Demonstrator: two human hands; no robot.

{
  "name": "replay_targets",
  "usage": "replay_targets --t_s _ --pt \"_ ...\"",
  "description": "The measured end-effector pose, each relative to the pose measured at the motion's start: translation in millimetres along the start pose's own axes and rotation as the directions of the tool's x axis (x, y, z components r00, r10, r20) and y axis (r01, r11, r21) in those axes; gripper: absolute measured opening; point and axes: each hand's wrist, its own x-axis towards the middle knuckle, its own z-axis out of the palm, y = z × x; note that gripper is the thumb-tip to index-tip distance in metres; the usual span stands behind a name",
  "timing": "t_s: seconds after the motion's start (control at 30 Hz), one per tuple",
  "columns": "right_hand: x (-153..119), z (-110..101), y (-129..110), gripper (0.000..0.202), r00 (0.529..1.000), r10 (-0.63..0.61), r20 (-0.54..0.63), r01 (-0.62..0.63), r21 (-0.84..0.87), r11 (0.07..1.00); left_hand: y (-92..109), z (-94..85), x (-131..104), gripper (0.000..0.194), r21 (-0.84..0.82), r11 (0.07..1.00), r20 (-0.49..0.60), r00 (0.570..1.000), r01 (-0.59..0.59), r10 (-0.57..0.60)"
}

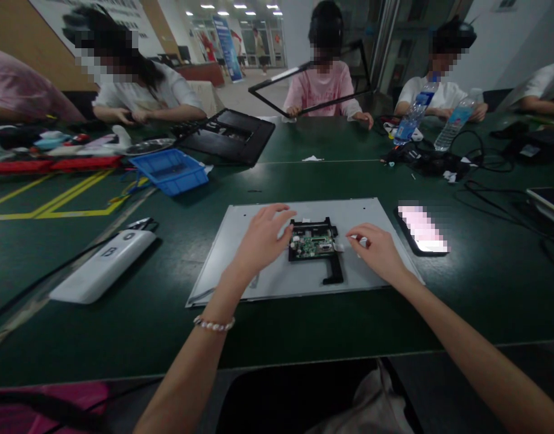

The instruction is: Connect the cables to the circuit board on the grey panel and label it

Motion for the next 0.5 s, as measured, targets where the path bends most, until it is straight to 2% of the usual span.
replay_targets --t_s 0.13,0.27,0.37,0.5 --pt "-1.9 -0.8 -3.2 0.015 1.000 -0.026 0.008 0.026 -0.007 1.000 -44.0 -15.2 -17.4 0.033 -0.005 0.984 -0.019 0.984 0.177 -0.177" --pt "-2.5 0.1 -4.7 0.015 0.998 -0.048 0.034 0.049 -0.027 0.998 -80.7 -12.1 -46.6 0.042 -0.047 0.943 0.041 0.944 0.328 -0.327" --pt "-2.9 0.8 -4.4 0.016 0.998 -0.048 0.048 0.050 -0.031 0.998 -95.1 -4.6 -60.7 0.044 -0.064 0.921 0.099 0.921 0.384 -0.377" --pt "-3.7 0.8 -3.8 0.016 0.997 -0.047 0.062 0.049 -0.026 0.998 -99.7 1.8 -63.0 0.040 -0.070 0.914 0.121 0.913 0.400 -0.391"
